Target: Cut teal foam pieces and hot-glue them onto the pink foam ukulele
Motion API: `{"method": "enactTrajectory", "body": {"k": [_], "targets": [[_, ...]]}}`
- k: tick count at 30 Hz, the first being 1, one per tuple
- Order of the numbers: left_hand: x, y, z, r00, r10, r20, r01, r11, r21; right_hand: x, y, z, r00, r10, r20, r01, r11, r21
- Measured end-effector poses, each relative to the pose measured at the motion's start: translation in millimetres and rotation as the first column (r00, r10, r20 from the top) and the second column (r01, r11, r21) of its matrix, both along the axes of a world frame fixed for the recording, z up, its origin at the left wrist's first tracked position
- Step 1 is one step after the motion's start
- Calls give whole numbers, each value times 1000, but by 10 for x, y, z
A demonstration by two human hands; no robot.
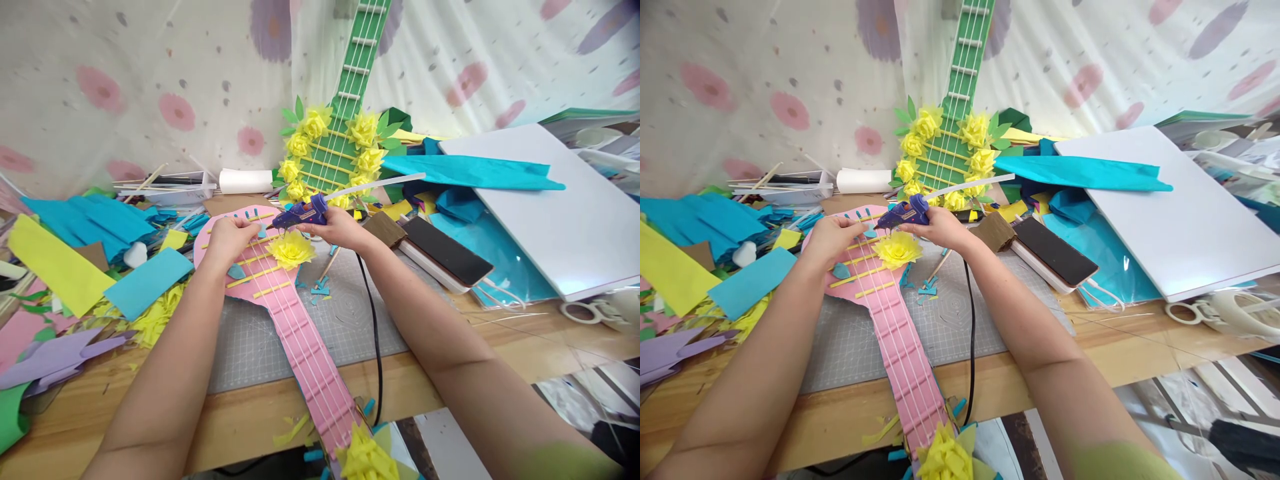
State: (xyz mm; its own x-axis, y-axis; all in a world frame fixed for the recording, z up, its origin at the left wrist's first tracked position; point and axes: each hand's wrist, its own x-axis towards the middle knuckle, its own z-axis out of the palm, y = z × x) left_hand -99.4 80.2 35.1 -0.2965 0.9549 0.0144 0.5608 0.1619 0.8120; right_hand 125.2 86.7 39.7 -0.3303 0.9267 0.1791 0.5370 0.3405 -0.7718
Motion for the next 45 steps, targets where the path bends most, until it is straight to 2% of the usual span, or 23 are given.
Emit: {"method": "enactTrajectory", "body": {"k": [5,11,22,32,36,40,45], "targets": [[-14,20,-43,998,-22,-53,26,996,82,8,5,9,1000,-7,20,7,1000,30],[5,7,-24,997,-19,-77,23,998,54,6,-16,31,999,-36,29,35,999,41],[13,-14,-5,999,-9,-41,11,998,61,6,-1,19,999,26,31,-28,999,45],[-5,10,-25,998,-29,-63,33,998,62,2,-27,51,1000,0,9,-1,999,52],[15,-3,-6,1000,-22,0,22,999,37,8,-27,57,999,-22,30,21,998,60],[25,-25,28,989,-37,141,32,999,35,29,-1,53,998,-57,41,55,997,56],[37,-63,47,967,-82,240,80,997,18,127,36,108,989,-131,-75,132,991,14]]}}
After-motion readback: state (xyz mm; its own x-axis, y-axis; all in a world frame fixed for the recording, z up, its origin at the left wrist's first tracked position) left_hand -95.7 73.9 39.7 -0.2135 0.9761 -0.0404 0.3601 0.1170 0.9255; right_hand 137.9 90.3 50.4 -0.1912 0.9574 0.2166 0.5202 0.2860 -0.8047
